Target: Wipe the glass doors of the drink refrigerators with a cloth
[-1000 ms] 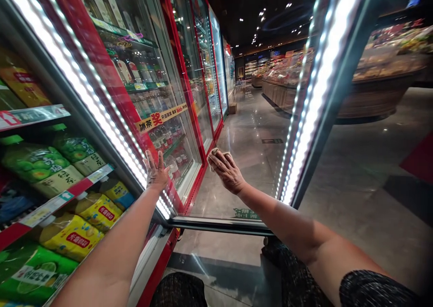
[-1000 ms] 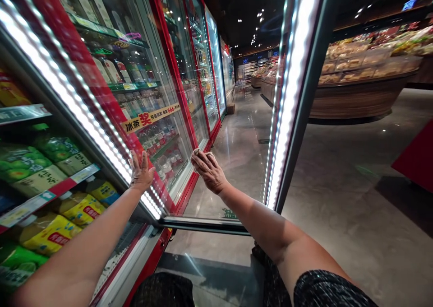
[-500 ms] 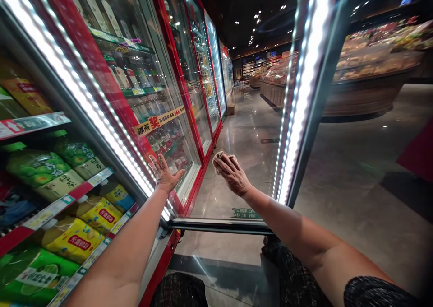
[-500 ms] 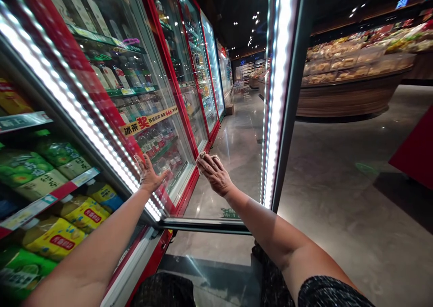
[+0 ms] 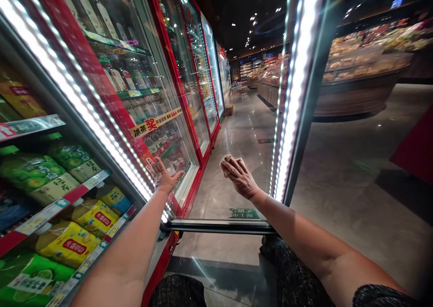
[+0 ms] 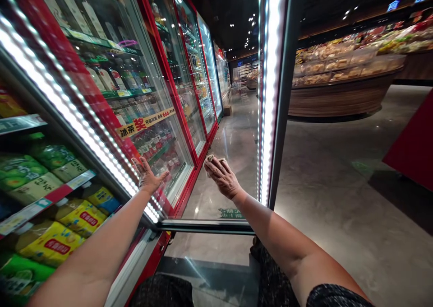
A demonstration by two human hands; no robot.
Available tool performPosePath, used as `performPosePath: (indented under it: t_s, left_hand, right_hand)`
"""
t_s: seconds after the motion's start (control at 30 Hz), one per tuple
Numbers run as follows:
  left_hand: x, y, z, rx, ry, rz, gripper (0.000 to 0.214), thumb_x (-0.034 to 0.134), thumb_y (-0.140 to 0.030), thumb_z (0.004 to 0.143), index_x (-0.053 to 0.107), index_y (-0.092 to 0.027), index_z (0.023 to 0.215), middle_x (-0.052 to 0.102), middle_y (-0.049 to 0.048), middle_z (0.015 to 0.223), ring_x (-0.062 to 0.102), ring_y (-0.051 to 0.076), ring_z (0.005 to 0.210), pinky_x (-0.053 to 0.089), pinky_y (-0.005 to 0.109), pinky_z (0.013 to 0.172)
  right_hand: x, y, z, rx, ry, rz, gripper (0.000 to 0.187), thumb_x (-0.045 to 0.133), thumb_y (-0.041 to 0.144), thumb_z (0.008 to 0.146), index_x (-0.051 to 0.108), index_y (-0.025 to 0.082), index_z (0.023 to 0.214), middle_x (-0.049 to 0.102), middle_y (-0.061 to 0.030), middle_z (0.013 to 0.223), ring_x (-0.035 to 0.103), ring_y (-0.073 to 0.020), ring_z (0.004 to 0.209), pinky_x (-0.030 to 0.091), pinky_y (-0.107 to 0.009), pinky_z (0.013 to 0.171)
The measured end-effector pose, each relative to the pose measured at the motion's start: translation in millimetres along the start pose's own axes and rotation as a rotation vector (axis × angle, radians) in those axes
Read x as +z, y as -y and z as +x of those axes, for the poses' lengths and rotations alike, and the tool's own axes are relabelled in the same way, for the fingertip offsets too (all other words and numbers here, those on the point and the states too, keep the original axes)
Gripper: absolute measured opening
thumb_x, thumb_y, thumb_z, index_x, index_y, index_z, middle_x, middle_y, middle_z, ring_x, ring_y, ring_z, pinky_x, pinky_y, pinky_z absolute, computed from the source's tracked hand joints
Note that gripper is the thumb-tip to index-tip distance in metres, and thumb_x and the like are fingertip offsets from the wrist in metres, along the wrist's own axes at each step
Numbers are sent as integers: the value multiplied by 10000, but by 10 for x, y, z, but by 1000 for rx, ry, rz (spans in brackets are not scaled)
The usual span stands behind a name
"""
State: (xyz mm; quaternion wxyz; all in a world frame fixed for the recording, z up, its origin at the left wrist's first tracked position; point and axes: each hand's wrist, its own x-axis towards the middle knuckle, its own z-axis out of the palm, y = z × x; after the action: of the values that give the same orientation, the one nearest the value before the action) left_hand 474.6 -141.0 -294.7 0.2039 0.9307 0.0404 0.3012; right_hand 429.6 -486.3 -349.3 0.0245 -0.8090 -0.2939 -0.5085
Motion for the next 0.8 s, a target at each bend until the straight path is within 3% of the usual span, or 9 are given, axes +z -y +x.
performPosePath:
  t_s: [0.2, 0.4, 0.53, 0.7, 0.8]
  left_hand:
    - [31, 16, -12, 10, -19, 18, 1332, 748, -640, 726, 5, -30, 1648, -34, 289, 1711, -14, 406, 1605, 159, 596, 1269]
    - [26, 8, -13, 2, -22, 38, 1326, 748, -644, 726, 15, -37, 1649, -28, 295, 1709, 13, 416, 1603, 176, 608, 1260]
    - [20, -6, -15, 2, -14, 24, 1332, 769, -614, 727, 5, -26, 1647, -18, 306, 1705, 11, 409, 1605, 180, 585, 1265]
    - [24, -6, -19, 4, -20, 17, 1356, 783, -619, 713, -11, -43, 1650, -23, 292, 1710, -12, 393, 1608, 173, 571, 1270]
    - [33, -2, -27, 1, -26, 25, 1331, 773, -615, 725, 6, -43, 1651, -19, 293, 1710, -14, 401, 1606, 188, 585, 1264]
  right_hand:
    - [8, 25, 174, 62, -12, -16, 597, 439, 52, 991, 431, 172, 1576, 543, -115, 1559, 324, -286, 1559, 315, -516, 1257]
    - [-2, -50, -123, -49, -1, 15, 588, 475, 64, 998, 428, 176, 1574, 600, -96, 1509, 410, -251, 1514, 367, -474, 1235]
    - [-89, -204, -257, 16, -13, -29, 668, 455, 10, 958, 386, 188, 1599, 605, -117, 1500, 391, -266, 1525, 364, -506, 1234]
    - [-120, -255, -137, 158, -32, -60, 684, 455, 24, 944, 395, 210, 1600, 531, -125, 1567, 332, -300, 1554, 322, -541, 1251]
    - [-98, -228, -160, 155, -19, -72, 677, 455, 25, 939, 419, 214, 1588, 538, -117, 1562, 341, -297, 1549, 321, -537, 1252]
